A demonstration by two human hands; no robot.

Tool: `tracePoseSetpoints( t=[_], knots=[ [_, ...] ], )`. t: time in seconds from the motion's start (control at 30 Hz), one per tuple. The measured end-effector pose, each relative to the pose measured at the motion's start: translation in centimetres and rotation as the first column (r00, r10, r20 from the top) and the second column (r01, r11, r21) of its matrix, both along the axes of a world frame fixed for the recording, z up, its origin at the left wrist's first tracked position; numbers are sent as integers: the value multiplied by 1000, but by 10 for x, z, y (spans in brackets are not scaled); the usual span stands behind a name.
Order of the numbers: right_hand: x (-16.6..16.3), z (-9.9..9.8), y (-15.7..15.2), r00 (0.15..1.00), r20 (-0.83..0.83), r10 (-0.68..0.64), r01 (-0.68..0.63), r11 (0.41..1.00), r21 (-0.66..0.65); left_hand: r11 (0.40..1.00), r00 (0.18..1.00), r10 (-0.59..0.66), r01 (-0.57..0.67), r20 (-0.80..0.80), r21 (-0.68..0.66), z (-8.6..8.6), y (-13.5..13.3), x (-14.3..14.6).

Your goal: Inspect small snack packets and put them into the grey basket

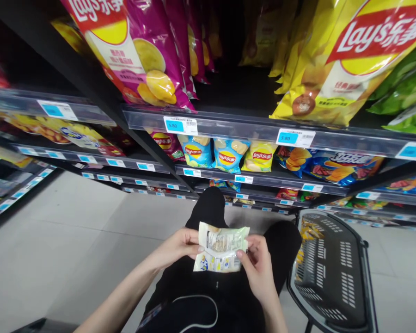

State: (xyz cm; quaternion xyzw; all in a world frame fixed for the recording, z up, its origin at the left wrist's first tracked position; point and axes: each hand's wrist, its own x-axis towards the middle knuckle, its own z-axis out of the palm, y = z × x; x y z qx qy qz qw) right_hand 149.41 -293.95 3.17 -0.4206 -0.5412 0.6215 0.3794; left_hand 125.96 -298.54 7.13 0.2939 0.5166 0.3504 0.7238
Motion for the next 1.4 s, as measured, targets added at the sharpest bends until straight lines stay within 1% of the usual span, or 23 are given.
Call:
tracePoseSetpoints(
  t=[0.07, 0.13, 0.2, 0.23, 0.27, 0.33, 0.37, 0.43, 0.5, 0.53, 0.6, 0.67, 0.73, 0.8, 0.87, 0.97, 1.03, 1.1, 1.17, 1.23, 1.27, 1.33, 1.4],
  knots=[
    [3, 2, 3, 1000, -3, -20, 20, 999, -28, 999, 998, 10, -7, -68, 49, 3, -1, 1],
    [9, 5, 7, 996, 83, 16, -17, 1000, 1, 990, 976, 63, -34, -207, 137, 8, -3, 0],
    [17, 11, 12, 976, 210, 52, -83, 987, 140, 961, 918, 123, -14, -378, 278, 12, -3, -2],
    [21, 14, 13, 967, 250, 58, -119, 964, 237, 935, 886, 148, 18, -439, 353, 14, -2, -4],
    [25, 18, 14, 962, 265, 63, -154, 928, 339, 902, 866, 166, 60, -471, 428, 15, -2, -5],
    [28, 28, 13, 965, 255, 53, -186, 824, 535, 811, 854, 210, 120, -476, 573, 17, 1, -8],
    [28, 33, 11, 965, 260, 20, -184, 758, 625, 761, 846, 252, 126, -470, 636, 18, 3, -9],
    [25, 44, 6, 956, 262, -133, -126, 619, 775, 686, 816, 352, 108, -459, 719, 20, 5, -8],
    [20, 54, 0, 933, 219, -284, -42, 519, 854, 670, 788, 432, 46, -439, 741, 22, 8, -5],
    [18, 57, -3, 930, 203, -305, -26, 497, 868, 678, 792, 448, 0, -414, 735, 24, 8, -3],
    [16, 60, -7, 940, 211, -270, -57, 483, 874, 705, 823, 455, -99, -341, 702, 26, 10, 2],
    [18, 58, -9, 939, 275, -208, -142, 493, 858, 725, 854, 457, -196, -248, 661, 25, 12, 6],
    [24, 50, -10, 930, 316, -188, -165, 554, 816, 740, 883, 452, -292, -126, 606, 21, 14, 9],
    [28, 40, -12, 935, 297, -195, -105, 646, 756, 763, 891, 454, -383, -8, 520, 16, 18, 13],
    [29, 30, -12, 939, 248, -236, -3, 719, 695, 797, 886, 464, -424, 14, 430, 10, 22, 17],
    [22, 16, -13, 927, 196, -320, 153, 799, 582, 835, 878, 476, -434, -49, 339, 2, 29, 23],
    [17, 9, -15, 912, 171, -372, 254, 842, 475, 847, 877, 478, -449, -40, 284, -3, 31, 25],
    [13, 4, -17, 888, 134, -441, 365, 850, 381, 885, 902, 431, -421, -10, 198, -9, 31, 26],
    [13, 1, -20, 874, 101, -475, 428, 852, 302, 946, 949, 311, -314, 45, 84, -15, 29, 27],
    [13, 2, -21, 890, 80, -449, 426, 880, 209, 970, 964, 244, -245, 107, -3, -21, 27, 28],
    [14, 2, -20, 904, 79, -420, 405, 901, 153, 969, 961, 249, -248, 121, -22, -23, 26, 29],
    [16, 4, -17, 930, 96, -355, 353, 935, 44, 954, 947, 301, -300, 111, -25, -27, 24, 29],
    [19, 5, -12, 947, 124, -298, 304, 952, -37, 958, 957, 286, -287, 58, 10, -27, 24, 29]
  ],
)
